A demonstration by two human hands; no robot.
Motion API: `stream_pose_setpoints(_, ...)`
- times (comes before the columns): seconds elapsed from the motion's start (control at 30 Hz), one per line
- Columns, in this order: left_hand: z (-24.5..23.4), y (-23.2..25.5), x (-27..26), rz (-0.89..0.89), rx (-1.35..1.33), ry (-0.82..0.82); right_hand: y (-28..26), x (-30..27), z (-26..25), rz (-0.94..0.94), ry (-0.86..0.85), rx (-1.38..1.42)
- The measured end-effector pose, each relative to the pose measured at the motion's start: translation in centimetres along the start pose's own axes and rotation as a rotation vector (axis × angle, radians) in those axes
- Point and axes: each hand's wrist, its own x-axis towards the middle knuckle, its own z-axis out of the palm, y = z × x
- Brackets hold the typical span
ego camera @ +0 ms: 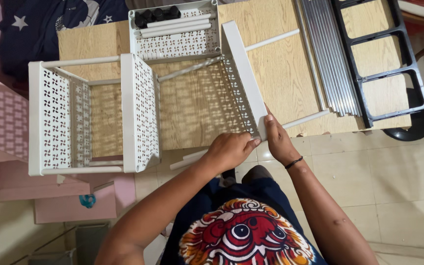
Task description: The person assembles a white plastic shelving unit by inserting white plastic rods into perforated side panels. They repeatedly align and push the rods into place, adjusting the frame on a wooden table.
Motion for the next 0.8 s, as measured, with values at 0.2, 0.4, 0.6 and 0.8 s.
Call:
stream_pose_setpoints(0.2, 1.4, 1.6, -1.4, 0.061, 0.247, 0.24, -0.3, 0.2, -0.1, -0.03, -0.013, -0.047)
stream_pose_setpoints(0.4, 3.3, 2.6, -2.6, 0.061, 0.402, 0.453, -0.2, 0.3, -0.1, -0.071, -0.035, -0.041)
stream_pose_setpoints(0.6, 3.0, 1.8, -1.8, 0.052, 0.316, 0.374, -0.1, 0.4, 0.0, -0.169, -0.037, -0.036)
stream_pose_setpoints(0.8, 2.2, 1.2, -1.3, 0.04, 0.189, 0.286, 0.7, 0.6, 0.2, -0.142, -0.048, -0.023)
